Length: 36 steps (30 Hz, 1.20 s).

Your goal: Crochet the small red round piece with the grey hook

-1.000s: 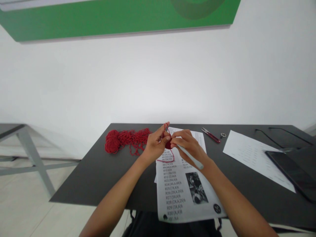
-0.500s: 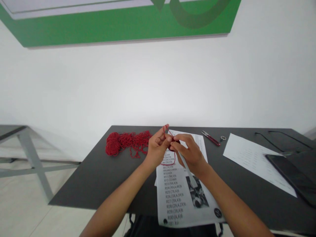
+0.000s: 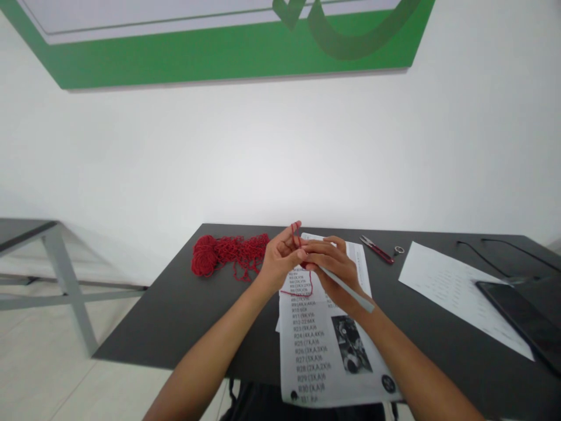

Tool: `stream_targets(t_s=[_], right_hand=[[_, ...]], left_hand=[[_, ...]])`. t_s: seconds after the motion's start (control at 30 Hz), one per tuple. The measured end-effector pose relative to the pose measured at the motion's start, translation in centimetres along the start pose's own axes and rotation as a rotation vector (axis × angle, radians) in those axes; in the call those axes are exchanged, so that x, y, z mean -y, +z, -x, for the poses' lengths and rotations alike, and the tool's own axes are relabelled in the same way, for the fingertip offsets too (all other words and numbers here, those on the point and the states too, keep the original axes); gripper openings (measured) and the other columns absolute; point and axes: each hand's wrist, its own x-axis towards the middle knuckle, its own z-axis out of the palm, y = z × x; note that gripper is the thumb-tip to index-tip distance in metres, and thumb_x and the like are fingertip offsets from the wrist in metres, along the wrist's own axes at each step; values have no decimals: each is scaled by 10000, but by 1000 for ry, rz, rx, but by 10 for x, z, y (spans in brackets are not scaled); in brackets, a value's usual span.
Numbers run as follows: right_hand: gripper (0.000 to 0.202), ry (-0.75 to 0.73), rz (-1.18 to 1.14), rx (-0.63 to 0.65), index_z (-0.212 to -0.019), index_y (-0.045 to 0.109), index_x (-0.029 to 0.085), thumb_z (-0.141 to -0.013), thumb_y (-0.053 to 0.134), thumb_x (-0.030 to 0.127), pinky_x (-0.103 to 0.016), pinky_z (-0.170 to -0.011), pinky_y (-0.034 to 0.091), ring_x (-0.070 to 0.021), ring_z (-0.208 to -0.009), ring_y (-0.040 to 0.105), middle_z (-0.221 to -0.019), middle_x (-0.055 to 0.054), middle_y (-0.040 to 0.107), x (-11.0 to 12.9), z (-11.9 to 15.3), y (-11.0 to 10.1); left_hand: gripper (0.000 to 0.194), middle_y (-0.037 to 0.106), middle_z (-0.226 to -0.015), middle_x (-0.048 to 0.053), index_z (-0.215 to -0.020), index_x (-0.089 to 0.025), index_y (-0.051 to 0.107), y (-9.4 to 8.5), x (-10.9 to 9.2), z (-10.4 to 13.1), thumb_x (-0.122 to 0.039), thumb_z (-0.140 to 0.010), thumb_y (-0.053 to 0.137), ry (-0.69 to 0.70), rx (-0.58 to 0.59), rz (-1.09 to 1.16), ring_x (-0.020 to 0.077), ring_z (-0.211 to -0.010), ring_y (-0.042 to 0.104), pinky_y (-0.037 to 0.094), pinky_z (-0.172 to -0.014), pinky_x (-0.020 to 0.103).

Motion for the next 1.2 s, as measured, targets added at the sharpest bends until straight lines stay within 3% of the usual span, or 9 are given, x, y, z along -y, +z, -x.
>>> stream_targets(t_s=[0.07, 0.17, 0.43, 0.53, 0.63, 0.87, 1.13, 1.2], right_hand=[[120, 21, 22, -6, -1044, 695, 273, -964, 644, 200, -488, -1050, 406, -230, -1101, 725, -1134, -34, 786, 0, -1, 0], [87, 98, 2, -25, -1015, 697, 282, -949, 672, 230, -498, -1057, 405, -243, -1136, 716, -1150, -24, 790, -2, -1, 2], [59, 305, -206, -78, -966, 703, 293, -942, 671, 250, -434, -951, 563, -215, -1066, 719, -1097, -19, 790, -2, 2, 8], [65, 275, -98, -31, -972, 690, 288, -941, 670, 235, -420, -945, 563, -210, -1064, 706, -1111, -22, 780, -3, 3, 7], [96, 153, 80, -3, -994, 669, 272, -943, 655, 192, -435, -964, 537, -219, -1066, 695, -1110, -39, 772, -3, 3, 6], [155, -58, 318, 37, -1068, 622, 225, -952, 589, 128, -451, -950, 502, -264, -1136, 689, -1210, -120, 753, 2, 7, 13], [118, 99, 285, -6, -1054, 603, 239, -978, 543, 172, -470, -1011, 490, -256, -1180, 682, -1262, -109, 737, 3, 16, 24], [126, 75, 272, 0, -1053, 607, 233, -976, 539, 160, -473, -1003, 502, -255, -1184, 682, -1266, -117, 734, 2, 16, 25]], left_hand=[[943, 680, -814, 11, -1435, -150, 541, -5, -5, -4, -317, -605, 957, 83, 48, -121, 129, -743, 623, 487, -666, 232], [947, 649, -813, -1, -1508, -179, 453, -8, -11, -7, -285, -687, 913, 156, 84, -255, 114, -721, 587, 485, -673, 237], [867, 613, -820, -15, -1571, -214, 347, -12, -5, -4, -208, -819, 779, 359, 73, -668, 116, -734, 585, 512, -725, 253], [770, 654, -792, -24, -1564, -219, 359, -14, -6, -3, -181, -870, 689, 452, 11, -803, 108, -676, 604, 524, -689, 239], [711, 708, -818, -28, -1532, -238, 412, -15, -7, -3, -169, -871, 667, 514, -50, -907, 107, -676, 634, 545, -701, 237], [580, 710, -800, -26, -1438, -192, 531, -5, -8, -2, -158, -871, 651, 468, -177, -958, 125, -719, 651, 566, -786, 270], [521, 720, -809, -27, -1339, -191, 625, 0, -7, -3, -115, -826, 668, 394, -237, -852, 132, -713, 649, 565, -774, 273], [506, 724, -818, -24, -1333, -194, 629, -2, -7, -4, -126, -832, 664, 379, -230, -840, 136, -721, 654, 567, -768, 275]])
